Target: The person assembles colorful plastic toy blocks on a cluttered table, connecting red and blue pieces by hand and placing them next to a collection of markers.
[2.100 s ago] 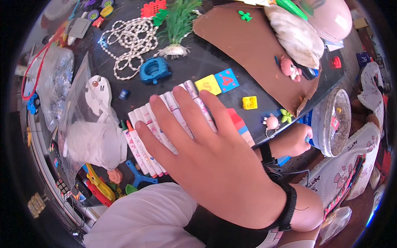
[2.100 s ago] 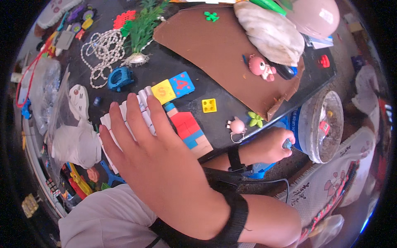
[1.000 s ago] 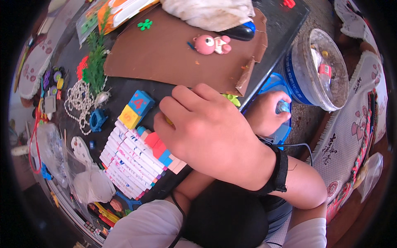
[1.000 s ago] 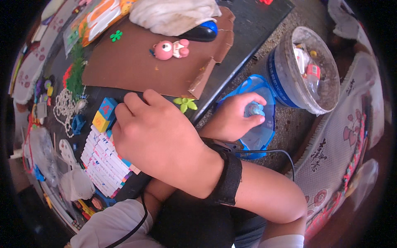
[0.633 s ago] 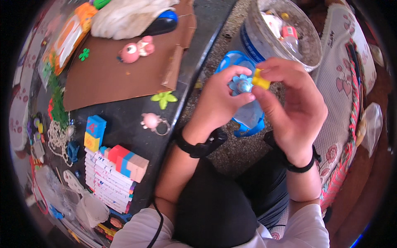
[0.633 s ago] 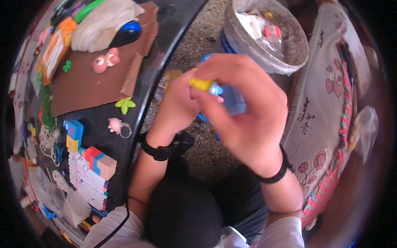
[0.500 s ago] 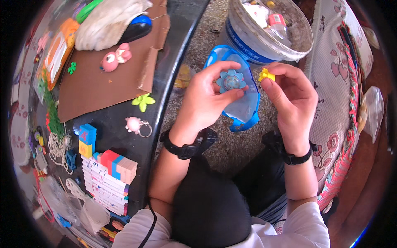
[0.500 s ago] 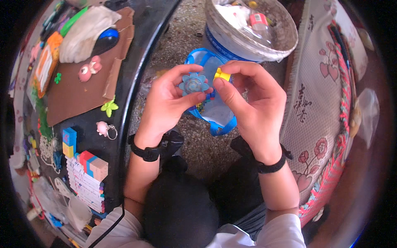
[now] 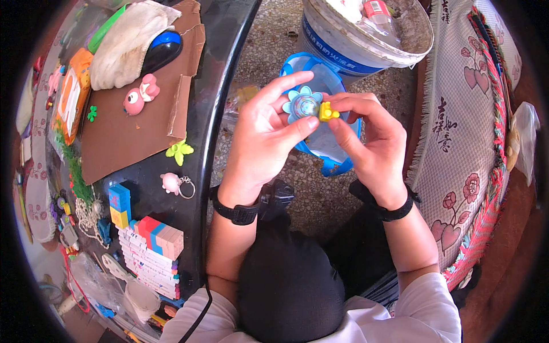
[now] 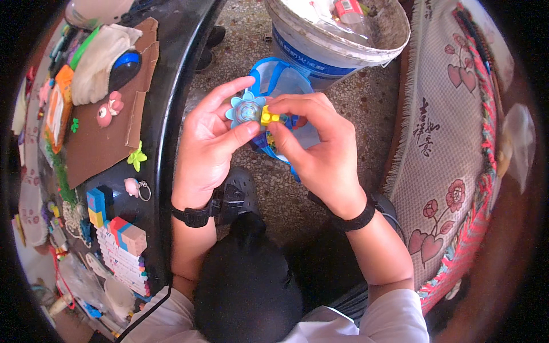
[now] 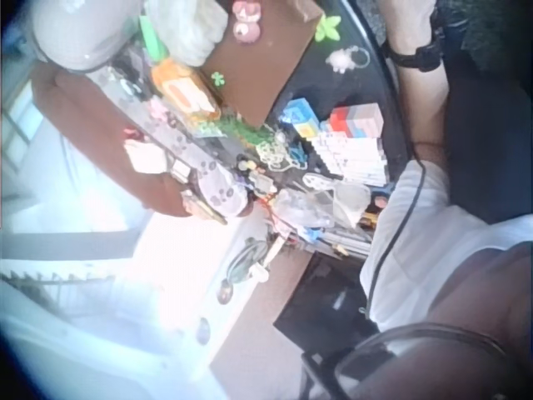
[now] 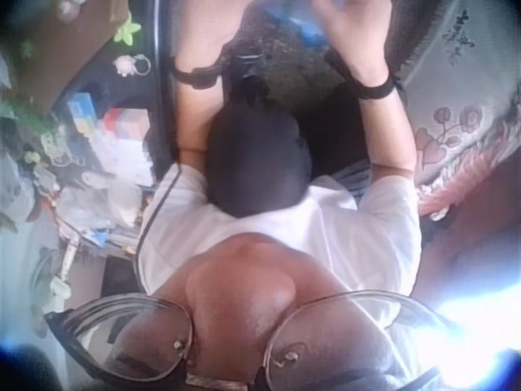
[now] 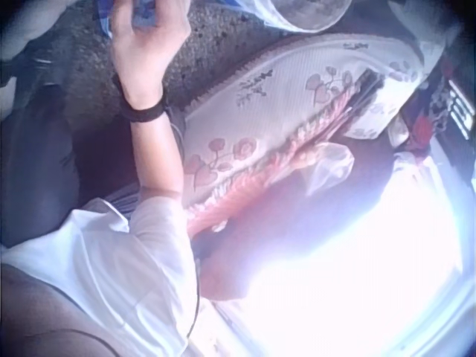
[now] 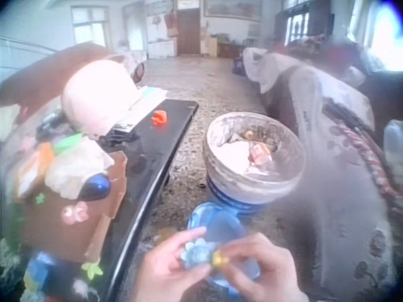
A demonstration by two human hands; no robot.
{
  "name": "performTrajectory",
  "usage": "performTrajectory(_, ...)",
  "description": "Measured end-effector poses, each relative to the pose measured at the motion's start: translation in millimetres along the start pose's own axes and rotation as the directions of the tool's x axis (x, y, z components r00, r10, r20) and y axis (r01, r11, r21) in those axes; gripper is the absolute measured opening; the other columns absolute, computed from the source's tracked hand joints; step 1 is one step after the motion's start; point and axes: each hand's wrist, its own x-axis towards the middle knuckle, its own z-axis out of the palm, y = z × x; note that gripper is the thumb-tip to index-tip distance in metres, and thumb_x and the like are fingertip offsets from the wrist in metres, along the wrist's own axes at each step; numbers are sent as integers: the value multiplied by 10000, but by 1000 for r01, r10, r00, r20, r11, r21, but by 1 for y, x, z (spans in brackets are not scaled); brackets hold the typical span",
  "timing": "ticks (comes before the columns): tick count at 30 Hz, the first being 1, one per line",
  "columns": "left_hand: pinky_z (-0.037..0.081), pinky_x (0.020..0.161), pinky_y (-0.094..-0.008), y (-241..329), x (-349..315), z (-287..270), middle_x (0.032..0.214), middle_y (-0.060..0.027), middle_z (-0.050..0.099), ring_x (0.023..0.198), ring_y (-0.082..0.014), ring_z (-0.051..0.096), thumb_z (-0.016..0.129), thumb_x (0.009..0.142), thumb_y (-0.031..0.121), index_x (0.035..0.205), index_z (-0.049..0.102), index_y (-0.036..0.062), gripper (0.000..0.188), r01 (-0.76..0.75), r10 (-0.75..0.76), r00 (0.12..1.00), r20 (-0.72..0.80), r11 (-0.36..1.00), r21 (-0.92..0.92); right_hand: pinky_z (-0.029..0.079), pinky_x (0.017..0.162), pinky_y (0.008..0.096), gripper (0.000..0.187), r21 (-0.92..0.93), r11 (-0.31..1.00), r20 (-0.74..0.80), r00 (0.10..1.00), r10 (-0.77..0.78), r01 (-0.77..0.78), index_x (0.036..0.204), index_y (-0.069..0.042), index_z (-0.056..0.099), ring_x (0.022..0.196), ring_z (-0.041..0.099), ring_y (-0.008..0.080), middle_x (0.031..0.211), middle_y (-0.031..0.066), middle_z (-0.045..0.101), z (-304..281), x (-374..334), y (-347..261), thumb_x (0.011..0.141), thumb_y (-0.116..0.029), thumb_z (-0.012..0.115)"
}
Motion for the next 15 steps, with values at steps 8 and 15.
performTrajectory(8,565,1036,-450,4,-1,4,1268,-194,677,1156,-257,684,575,1022,59,1479,470,-40,478,76,-76,997,8,972,-220,550,785,312,310,-71,994,-14,996,-87,86,1081,-49,715,941,696,217,1123,88,764,-2,-2,7,795,52,778)
performTrajectory(15,560,1040,-489,1,-1,1,1350,-248,641,1213,-292,671,527,1077,141,1454,486,-48,424,121,-118,992,35,985,-121,580,828,348,295,-107,982,-5,988,-154,153,1071,-36,709,958,724,260,1091,106,754,-7,-7,10,799,64,762)
